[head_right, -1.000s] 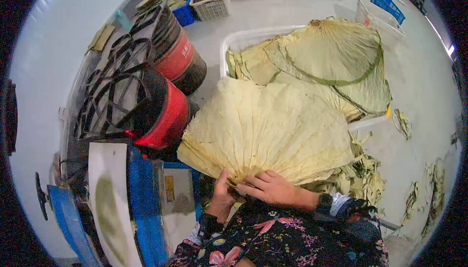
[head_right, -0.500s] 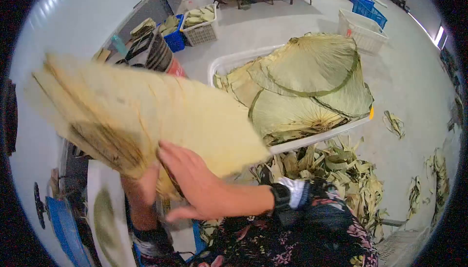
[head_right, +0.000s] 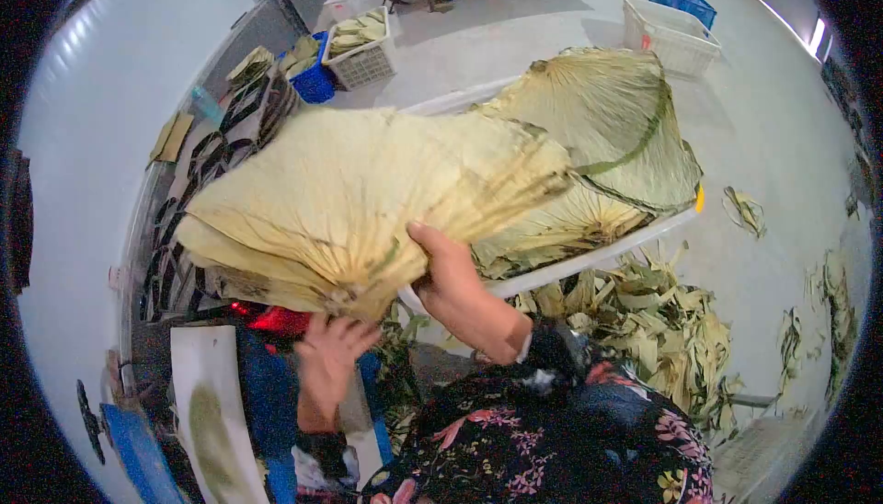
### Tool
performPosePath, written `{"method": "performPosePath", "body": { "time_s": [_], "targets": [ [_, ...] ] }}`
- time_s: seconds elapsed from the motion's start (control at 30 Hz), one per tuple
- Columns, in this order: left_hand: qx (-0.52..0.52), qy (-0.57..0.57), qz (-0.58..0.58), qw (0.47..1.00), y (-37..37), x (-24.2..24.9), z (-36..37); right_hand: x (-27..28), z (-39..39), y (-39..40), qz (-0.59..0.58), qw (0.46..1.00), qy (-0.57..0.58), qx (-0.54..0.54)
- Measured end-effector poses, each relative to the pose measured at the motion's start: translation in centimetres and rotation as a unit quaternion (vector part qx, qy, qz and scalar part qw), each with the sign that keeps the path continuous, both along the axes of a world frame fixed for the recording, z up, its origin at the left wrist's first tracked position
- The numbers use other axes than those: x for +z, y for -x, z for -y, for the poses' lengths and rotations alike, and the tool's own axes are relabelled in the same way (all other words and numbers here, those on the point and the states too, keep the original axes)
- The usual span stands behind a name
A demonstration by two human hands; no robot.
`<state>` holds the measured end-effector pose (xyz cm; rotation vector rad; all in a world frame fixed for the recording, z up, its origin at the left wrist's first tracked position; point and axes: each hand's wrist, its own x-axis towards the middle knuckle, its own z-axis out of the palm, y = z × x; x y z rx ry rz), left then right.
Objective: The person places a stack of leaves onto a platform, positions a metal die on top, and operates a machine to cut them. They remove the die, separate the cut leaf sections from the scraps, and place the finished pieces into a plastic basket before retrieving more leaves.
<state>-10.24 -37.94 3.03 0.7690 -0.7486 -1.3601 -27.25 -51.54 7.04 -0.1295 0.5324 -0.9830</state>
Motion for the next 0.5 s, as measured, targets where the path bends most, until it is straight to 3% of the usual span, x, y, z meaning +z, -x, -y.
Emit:
{"method": "performPosePath", "body": {
  "time_s": [0.03,0.07,0.13,0.17,0.33,0.43,0.47,0.5],
  "targets": [
    [-0.002,0.043,-0.118,0.992,-1.3,-0.1,1.2,-0.6,-0.3,0.2,0.001,1.000,0.001,0.005],
    [0.000,0.042,-0.118,0.992,-1.4,0.8,1.9,-1.2,-0.8,0.6,-0.019,1.000,0.001,0.005],
    [0.162,0.020,-0.173,0.971,-1.1,2.6,2.9,-2.3,-1.9,1.5,-0.043,0.999,0.002,0.004],
    [0.163,0.022,-0.174,0.971,-1.1,2.5,3.3,-2.7,-2.4,1.7,-0.076,0.997,0.024,-0.017],
    [0.210,-0.042,-0.081,0.973,-1.4,2.9,4.7,-1.3,-2.6,2.1,-0.132,0.983,0.114,-0.056],
    [0.249,-0.069,-0.015,0.966,-1.9,6.4,6.2,0.9,-1.4,2.1,-0.126,0.977,0.163,-0.046],
    [0.291,-0.065,-0.083,0.951,-1.1,7.2,6.2,1.7,-1.0,1.8,-0.071,0.982,0.174,-0.023],
    [0.393,-0.059,0.096,0.913,-2.2,8.7,5.6,2.6,-0.7,1.4,-0.016,0.983,0.183,0.000]
  ]
}}
